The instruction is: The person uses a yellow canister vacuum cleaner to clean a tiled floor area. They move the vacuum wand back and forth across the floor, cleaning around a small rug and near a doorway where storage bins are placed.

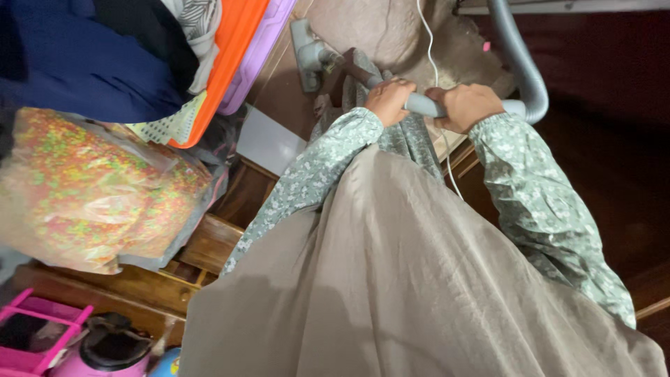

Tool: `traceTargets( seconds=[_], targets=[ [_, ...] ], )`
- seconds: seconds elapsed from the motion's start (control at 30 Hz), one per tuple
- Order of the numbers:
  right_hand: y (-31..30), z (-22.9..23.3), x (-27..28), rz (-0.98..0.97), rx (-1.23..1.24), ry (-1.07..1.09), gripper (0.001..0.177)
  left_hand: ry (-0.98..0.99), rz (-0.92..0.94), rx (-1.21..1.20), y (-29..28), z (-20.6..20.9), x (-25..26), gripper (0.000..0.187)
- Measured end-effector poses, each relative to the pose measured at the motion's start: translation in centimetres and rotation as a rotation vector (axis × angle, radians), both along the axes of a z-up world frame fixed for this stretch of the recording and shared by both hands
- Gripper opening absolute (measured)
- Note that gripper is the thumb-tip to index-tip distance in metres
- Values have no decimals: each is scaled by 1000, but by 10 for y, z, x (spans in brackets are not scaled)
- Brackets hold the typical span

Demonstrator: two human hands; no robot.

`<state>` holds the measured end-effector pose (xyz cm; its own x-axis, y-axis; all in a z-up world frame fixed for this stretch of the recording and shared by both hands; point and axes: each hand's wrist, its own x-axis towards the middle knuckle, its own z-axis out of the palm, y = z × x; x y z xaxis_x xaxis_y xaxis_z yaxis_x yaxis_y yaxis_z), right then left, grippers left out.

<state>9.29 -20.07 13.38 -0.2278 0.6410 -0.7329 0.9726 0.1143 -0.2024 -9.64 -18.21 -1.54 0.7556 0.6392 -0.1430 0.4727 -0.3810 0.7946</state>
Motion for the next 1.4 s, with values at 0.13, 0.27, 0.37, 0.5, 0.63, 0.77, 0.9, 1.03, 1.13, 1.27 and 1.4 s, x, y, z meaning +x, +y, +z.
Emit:
traceTargets(
  seconds=[0.13,0.27,0.37,0.5,0.63,0.77,0.9,1.03,1.13,1.27,1.4],
  targets=[
    [-14,-15,-44,23,14,59,52,53,-5,-26,-14,-3,-48,38],
    [-28,-21,-80,19,-32,33,56,67,18,-34,-37,-8,-86,44],
    [-39,-24,-103,32,-34,32,58,108,3,-9,-49,-13,-112,40],
    [-48,-32,-120,43,12,29,56,124,4,-62,-55,-13,-132,44],
    [-51,-28,-116,36,38,-43,55,123,-50,-48,-43,-5,-118,42],
    [-52,-15,-101,15,26,-109,50,80,-60,-44,-35,9,-97,44],
    [-59,-1,-85,-69,111,-123,53,94,-134,-40,-21,14,-72,40],
    [-72,5,-73,-173,209,-146,56,18,-219,48,-8,13,-48,35],
    [-80,5,-65,-324,247,-90,50,10,-299,73,1,8,-28,32],
    [-80,0,-54,-463,257,-107,50,39,-393,176,16,3,0,26],
    [-74,-20,-43,-606,295,-91,49,44,-456,257,40,-6,26,32]
  ],
)
